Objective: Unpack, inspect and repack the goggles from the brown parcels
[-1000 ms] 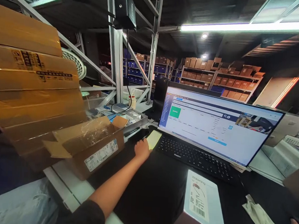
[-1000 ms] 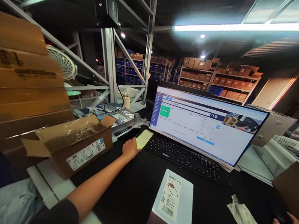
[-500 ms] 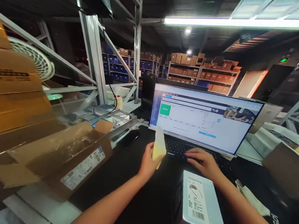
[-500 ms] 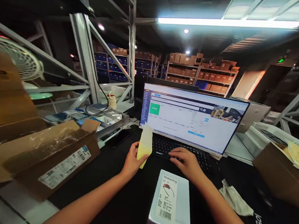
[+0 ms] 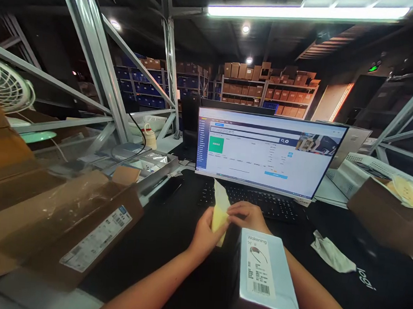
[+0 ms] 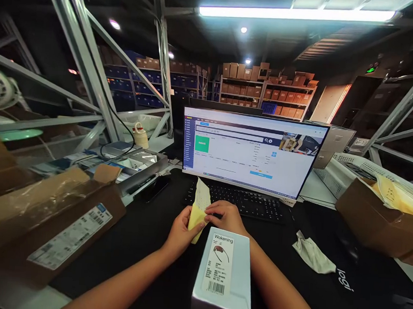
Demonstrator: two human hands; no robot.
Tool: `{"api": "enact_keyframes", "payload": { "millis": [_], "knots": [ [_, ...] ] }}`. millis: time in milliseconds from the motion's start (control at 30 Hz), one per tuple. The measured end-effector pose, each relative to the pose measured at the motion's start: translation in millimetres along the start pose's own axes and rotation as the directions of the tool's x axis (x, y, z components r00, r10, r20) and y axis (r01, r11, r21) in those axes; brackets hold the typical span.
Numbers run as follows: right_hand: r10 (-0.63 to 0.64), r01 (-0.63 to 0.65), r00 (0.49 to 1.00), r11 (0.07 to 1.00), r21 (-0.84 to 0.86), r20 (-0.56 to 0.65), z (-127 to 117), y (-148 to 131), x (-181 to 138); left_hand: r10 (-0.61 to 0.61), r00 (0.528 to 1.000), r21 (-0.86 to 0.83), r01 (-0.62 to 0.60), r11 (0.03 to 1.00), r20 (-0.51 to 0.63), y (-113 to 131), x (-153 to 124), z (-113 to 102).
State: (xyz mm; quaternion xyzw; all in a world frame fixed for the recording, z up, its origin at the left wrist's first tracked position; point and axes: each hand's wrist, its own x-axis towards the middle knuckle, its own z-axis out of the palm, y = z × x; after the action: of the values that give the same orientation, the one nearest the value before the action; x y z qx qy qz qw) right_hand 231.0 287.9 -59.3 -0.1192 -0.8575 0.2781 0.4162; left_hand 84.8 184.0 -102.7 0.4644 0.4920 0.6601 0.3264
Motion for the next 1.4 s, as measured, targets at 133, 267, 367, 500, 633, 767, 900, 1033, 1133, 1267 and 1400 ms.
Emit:
{"api": "enact_keyframes", "payload": {
  "millis": [133, 267, 367, 500, 633, 767, 900, 1033, 1133, 1267, 1400],
  "knots": [
    [0.009, -0.013, 0.998, 0.998, -0.063, -0.063, 5, -1, -5, -0.003, 1.0, -0.06, 0.004, 0.998, 0.011, 7, -4, -1],
    [-0.029, 0.028, 1.0, 0.997, -0.069, -0.003, 7, -3, -8, -0.036, 0.996, 0.038, 0.039, 0.999, -0.08, 7, -1, -3],
    [0.102, -0.103, 0.995, 0.994, 0.039, 0.024, -5, -9, -3, -0.021, 0.984, 0.145, 0.047, 0.988, -0.176, 3, 6, -10],
    [0.42, -0.382, 0.894, 0.896, 0.225, -0.158, -48, -36, 3, 0.155, 0.938, 0.359, -0.035, 0.933, -0.31, -1, 25, -38],
    [0.458, -0.398, 0.859, 0.879, 0.262, -0.23, -97, -93, -10, 0.2, 0.925, 0.395, -0.06, 0.917, -0.324, -8, 53, -72],
    [0.392, -0.389, 0.92, 0.917, 0.089, -0.021, -116, -143, -29, 0.115, 0.942, 0.39, 0.018, 0.92, -0.316, -25, 71, -95],
    [0.4, -0.408, 0.902, 0.913, 0.018, 0.159, -111, -152, -30, 0.059, 0.87, 0.459, 0.199, 0.866, -0.489, -39, 76, -111],
    [0.435, -0.447, 0.872, 0.895, 0.001, 0.226, -107, -143, -25, 0.113, 0.832, 0.517, 0.225, 0.826, -0.543, -38, 74, -115],
    [0.46, -0.476, 0.854, 0.879, 0.008, 0.244, -107, -143, -24, 0.259, 0.848, 0.683, 0.154, 0.714, -0.462, -31, 70, -107],
    [0.47, -0.488, 0.848, 0.873, 0.013, 0.244, -107, -148, -23, 0.396, 0.831, 0.812, 0.109, 0.574, -0.391, -28, 64, -94],
    [0.464, -0.474, 0.854, 0.881, -0.017, 0.234, -105, -148, -23, 0.422, 0.843, 0.829, 0.048, 0.558, -0.333, -30, 62, -90]
  ]
}}
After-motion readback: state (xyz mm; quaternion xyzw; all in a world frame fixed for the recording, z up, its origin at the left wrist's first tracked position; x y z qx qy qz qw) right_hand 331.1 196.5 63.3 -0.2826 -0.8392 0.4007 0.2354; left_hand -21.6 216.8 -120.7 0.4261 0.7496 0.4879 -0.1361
